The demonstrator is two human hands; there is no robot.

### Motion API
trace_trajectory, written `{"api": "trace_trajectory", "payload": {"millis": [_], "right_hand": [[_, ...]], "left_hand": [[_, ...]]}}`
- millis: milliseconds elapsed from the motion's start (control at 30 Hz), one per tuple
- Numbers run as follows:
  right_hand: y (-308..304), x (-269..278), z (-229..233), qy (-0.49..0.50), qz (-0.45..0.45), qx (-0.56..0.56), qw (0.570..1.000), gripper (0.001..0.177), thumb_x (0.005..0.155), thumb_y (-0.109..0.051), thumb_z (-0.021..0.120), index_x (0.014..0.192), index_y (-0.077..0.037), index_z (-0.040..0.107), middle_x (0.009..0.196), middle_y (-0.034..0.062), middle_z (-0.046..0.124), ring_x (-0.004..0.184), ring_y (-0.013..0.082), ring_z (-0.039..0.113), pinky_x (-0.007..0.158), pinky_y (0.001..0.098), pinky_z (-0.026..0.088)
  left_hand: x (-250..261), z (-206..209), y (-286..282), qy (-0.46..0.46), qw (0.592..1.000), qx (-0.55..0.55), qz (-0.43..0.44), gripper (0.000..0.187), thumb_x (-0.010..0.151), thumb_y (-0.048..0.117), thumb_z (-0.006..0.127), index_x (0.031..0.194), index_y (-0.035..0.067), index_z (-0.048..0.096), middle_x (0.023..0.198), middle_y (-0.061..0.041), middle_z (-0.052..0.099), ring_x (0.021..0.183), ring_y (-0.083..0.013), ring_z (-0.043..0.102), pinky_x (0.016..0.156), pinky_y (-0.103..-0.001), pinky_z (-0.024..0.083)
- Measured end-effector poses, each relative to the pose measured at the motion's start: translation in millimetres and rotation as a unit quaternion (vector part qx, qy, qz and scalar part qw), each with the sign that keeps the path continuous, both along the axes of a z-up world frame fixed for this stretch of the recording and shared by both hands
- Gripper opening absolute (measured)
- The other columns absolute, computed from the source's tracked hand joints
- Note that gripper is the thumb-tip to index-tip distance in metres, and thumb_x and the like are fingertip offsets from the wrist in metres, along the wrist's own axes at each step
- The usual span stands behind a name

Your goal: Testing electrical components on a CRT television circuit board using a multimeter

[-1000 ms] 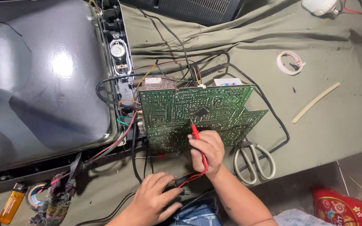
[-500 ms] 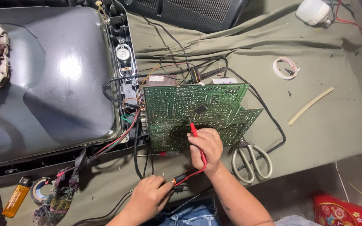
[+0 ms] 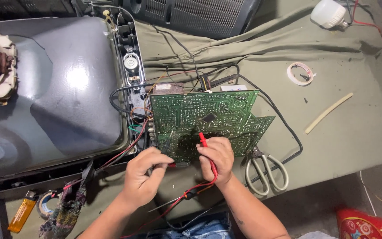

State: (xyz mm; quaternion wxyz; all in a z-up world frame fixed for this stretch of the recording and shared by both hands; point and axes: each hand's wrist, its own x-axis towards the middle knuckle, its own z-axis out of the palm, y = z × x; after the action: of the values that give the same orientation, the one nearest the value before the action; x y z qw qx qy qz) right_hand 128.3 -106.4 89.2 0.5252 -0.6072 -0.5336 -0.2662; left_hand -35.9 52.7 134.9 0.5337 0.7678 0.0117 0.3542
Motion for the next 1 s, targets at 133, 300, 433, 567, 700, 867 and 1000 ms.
{"api": "trace_trajectory", "payload": {"millis": [133,300,433,567,700,867,1000], "right_hand": [[-2,2,1,0.001,-0.004,-0.006,1.0,0.021,0.102,-0.022,0.056,0.099,-0.006,0.07,0.097,0.0098,0.077,0.083,0.0262,0.069,0.085,0.0388,0.056],[0,3,-4,-0.002,0.001,-0.001,1.0,0.021,0.101,-0.022,0.056,0.099,-0.006,0.07,0.095,0.0107,0.077,0.08,0.0259,0.07,0.084,0.0393,0.056],[5,-3,-11,-0.017,-0.042,0.009,0.999,0.017,0.102,-0.023,0.056,0.102,-0.011,0.068,0.096,0.0096,0.078,0.086,0.0236,0.072,0.095,0.0402,0.051],[6,9,-26,-0.028,-0.052,0.043,0.997,0.021,0.098,-0.03,0.065,0.103,-0.014,0.077,0.098,0.0038,0.079,0.096,0.0282,0.065,0.098,0.0412,0.046],[7,7,-26,-0.029,-0.052,0.044,0.997,0.022,0.097,-0.031,0.064,0.101,-0.014,0.078,0.095,0.004,0.08,0.094,0.0267,0.068,0.1,0.0421,0.045],[8,4,-28,-0.02,-0.059,0.028,0.998,0.023,0.099,-0.034,0.063,0.101,-0.017,0.078,0.097,0.0023,0.08,0.097,0.0266,0.065,0.104,0.0423,0.04],[8,4,-29,-0.013,-0.046,0.029,0.998,0.024,0.099,-0.033,0.062,0.102,-0.015,0.078,0.097,0.0037,0.081,0.093,0.0259,0.069,0.103,0.0411,0.044]], "left_hand": [[13,-3,1,0.053,0.98,-0.122,-0.147,0.029,0.095,0.003,0.049,0.106,0.004,0.076,0.083,-0.009,0.067,0.068,-0.02,0.061,0.069,-0.031,0.05],[17,-5,10,0.055,0.977,-0.037,-0.204,0.055,0.08,-0.013,0.039,0.121,0.005,0.071,0.101,-0.012,0.079,0.086,-0.0226,0.078,0.082,-0.033,0.06],[30,-20,7,-0.072,0.971,0.214,-0.078,0.025,0.096,0.011,0.066,0.119,0.005,0.062,0.095,-0.01,0.072,0.08,-0.0271,0.07,0.076,-0.038,0.06],[60,-37,-12,-0.21,0.944,0.241,0.079,0.015,0.094,0.026,0.074,0.095,0.012,0.067,0.076,-0.005,0.066,0.056,-0.0229,0.062,0.055,-0.034,0.056],[76,-65,-16,-0.225,0.935,0.255,0.102,0.015,0.097,0.026,0.067,0.092,0.012,0.065,0.071,-0.004,0.061,0.049,-0.0215,0.057,0.048,-0.033,0.052],[79,-72,-17,-0.2,0.932,0.266,0.144,0.016,0.096,0.028,0.067,0.099,0.013,0.066,0.075,-0.005,0.063,0.052,-0.0219,0.061,0.048,-0.033,0.054],[80,-63,-20,-0.203,0.94,0.242,0.127,0.018,0.097,0.027,0.066,0.101,0.01,0.066,0.074,-0.008,0.064,0.052,-0.0246,0.062,0.048,-0.035,0.055]]}}
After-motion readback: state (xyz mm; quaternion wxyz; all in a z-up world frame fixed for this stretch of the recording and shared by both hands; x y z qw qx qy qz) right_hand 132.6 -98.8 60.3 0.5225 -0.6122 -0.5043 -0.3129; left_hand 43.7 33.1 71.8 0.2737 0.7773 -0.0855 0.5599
